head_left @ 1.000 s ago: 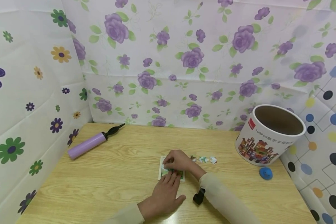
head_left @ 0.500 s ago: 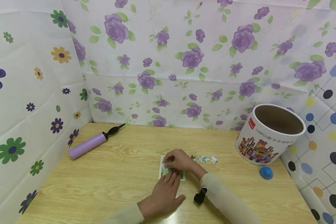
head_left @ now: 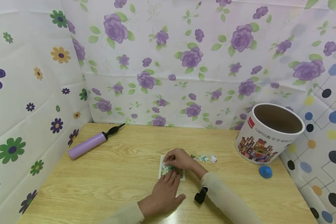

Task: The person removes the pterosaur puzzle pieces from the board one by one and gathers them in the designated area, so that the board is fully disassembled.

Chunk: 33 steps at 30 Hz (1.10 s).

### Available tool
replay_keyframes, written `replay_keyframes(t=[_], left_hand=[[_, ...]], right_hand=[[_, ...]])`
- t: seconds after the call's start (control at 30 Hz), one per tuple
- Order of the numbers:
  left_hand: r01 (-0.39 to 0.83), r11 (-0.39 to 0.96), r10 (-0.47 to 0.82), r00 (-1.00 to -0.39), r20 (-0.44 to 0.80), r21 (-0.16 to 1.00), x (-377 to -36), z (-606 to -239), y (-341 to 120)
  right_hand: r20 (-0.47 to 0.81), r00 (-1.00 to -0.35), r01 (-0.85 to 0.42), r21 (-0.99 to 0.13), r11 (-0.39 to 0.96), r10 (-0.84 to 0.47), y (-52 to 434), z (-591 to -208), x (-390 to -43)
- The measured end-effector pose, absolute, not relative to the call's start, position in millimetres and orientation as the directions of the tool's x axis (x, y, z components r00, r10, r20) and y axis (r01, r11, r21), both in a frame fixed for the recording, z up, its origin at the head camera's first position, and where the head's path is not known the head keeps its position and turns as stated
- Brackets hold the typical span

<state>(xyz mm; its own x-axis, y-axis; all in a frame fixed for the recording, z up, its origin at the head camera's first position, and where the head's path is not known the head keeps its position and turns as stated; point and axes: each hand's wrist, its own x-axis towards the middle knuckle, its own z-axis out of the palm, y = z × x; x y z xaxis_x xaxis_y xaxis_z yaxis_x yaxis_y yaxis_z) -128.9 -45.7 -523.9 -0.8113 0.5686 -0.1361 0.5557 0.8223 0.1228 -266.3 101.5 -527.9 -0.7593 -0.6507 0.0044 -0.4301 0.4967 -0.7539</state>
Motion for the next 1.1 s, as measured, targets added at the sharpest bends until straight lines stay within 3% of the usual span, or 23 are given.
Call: replay_keyframes(t=[0.47,1.1], left_hand=[[0.576,0.807,0.59,-0.8,-0.112,0.131,-132.2,-526.9,-46.8],[0.567,0.813,0.58,-0.807,-0.107,0.134,-130.7,-527.2,-45.3]], right_hand=[[0.054,-0.813,-0.434,-0.721,0.541,-0.58,133.1,-513.4,-270.0],[0.079,-0.888,-0.374,-0.698,0.611,-0.453,198.2,-516.6,-250.3]])
